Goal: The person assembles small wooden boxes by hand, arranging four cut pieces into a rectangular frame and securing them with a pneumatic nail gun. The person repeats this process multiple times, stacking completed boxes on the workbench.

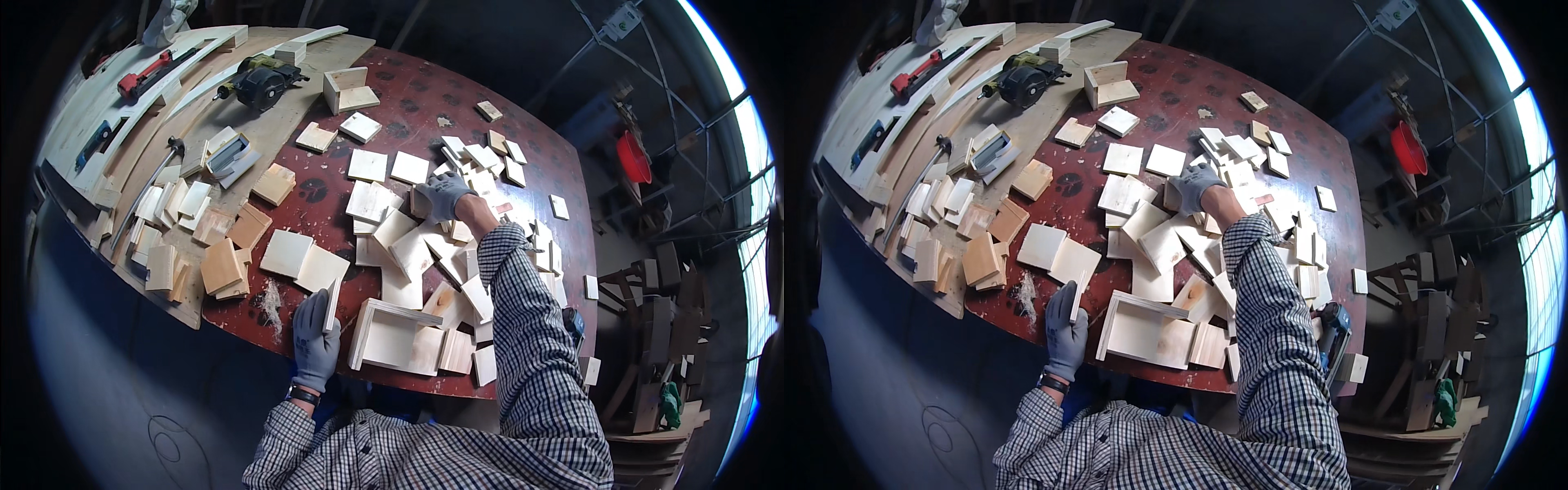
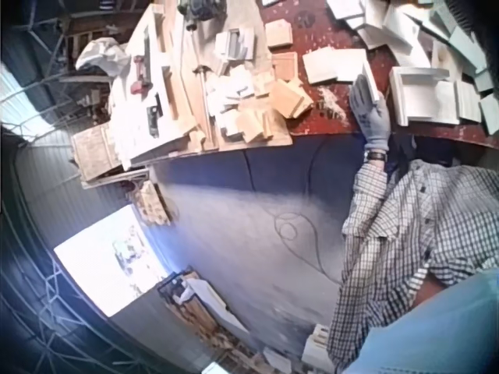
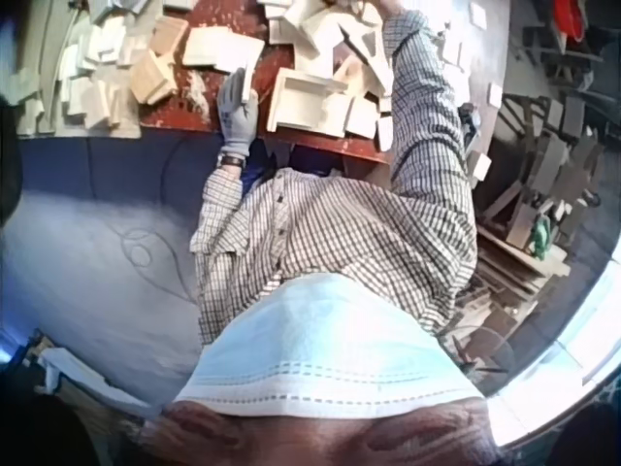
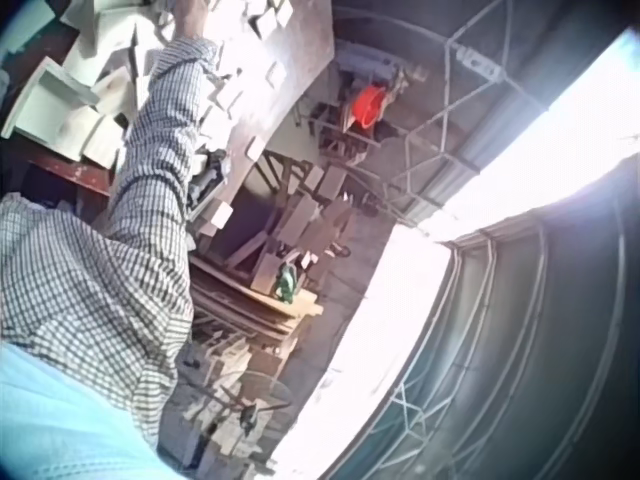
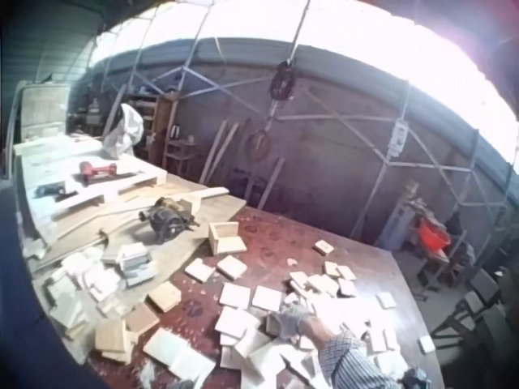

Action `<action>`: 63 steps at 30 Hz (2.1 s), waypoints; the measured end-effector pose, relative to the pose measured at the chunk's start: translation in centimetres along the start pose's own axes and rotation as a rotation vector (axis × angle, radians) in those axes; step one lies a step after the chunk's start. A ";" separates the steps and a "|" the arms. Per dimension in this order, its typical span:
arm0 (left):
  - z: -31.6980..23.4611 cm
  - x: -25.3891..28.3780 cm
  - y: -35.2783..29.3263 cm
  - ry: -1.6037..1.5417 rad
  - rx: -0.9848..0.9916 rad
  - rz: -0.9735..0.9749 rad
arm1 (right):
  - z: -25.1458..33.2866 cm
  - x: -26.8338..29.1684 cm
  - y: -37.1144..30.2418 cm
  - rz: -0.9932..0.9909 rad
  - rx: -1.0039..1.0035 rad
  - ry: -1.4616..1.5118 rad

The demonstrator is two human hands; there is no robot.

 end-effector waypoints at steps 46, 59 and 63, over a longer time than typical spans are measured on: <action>0.0 0.3 0.4 0.024 0.022 0.021 | -9.1 -3.7 4.6 0.029 -0.551 0.377; -0.3 -0.1 0.0 0.033 0.001 0.055 | -10.0 -4.6 2.4 -0.059 -0.586 0.912; -0.3 -0.1 0.0 -0.008 0.009 0.010 | -9.5 -3.7 -2.5 -0.085 -0.216 1.982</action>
Point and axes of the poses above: each hand's wrist, its own y-axis towards the middle knuckle, its own x-axis out of the back of the hand, z = x × y, the point moved 5 cm from there along y, towards the middle knuckle, and after that the axes turned 6 degrees about -x, right-handed, at the moved point
